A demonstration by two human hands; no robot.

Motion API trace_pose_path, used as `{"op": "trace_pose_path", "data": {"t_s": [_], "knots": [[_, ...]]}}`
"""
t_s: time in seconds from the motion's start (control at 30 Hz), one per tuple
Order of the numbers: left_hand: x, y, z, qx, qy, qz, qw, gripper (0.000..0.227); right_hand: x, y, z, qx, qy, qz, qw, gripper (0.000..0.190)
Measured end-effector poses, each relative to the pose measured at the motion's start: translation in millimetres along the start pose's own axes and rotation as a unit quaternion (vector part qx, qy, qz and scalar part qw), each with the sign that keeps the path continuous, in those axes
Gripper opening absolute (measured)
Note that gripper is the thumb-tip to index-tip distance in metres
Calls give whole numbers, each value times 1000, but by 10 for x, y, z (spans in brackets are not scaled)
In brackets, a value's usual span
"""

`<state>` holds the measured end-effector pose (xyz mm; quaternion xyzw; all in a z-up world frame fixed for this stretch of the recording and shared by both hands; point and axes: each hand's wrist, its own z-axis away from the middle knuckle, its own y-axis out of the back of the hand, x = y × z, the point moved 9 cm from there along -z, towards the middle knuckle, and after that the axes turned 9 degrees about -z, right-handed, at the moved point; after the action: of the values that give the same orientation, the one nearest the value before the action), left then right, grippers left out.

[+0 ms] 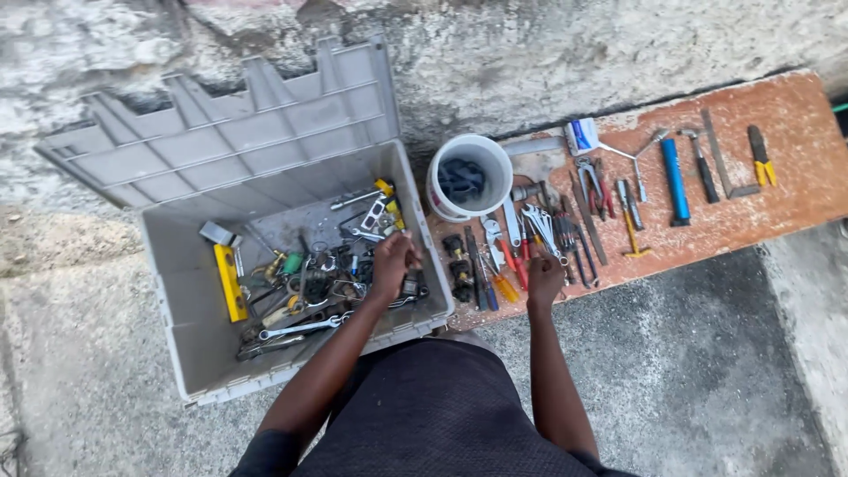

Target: Organizing and sorting various hand tools from a large plastic storage bin onto a wooden bench.

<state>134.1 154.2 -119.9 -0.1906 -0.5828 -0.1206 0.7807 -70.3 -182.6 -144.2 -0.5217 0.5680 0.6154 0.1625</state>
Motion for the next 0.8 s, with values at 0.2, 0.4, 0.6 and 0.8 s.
{"op": "trace_pose_path", "data": {"t_s": [0.2, 0.4, 0.6, 0.8], "knots": [[-1051, 1177, -672, 116, 3, -240, 964, 16, -1697, -231, 720, -144, -15, -170, 975, 20], [-307, 879, -814, 95, -57, -458, 882, 23, -2342, -654, 1368, -265, 239, -119, 926, 8], [-1149, 805, -1311, 30, 21, -561, 827, 54, -2867, -705, 1630, -302, 314, -51, 899, 10], [-1950, 976, -1557, 62, 149, 53, 985, 38, -2875, -703, 1601, -306, 315, -75, 896, 17]]}}
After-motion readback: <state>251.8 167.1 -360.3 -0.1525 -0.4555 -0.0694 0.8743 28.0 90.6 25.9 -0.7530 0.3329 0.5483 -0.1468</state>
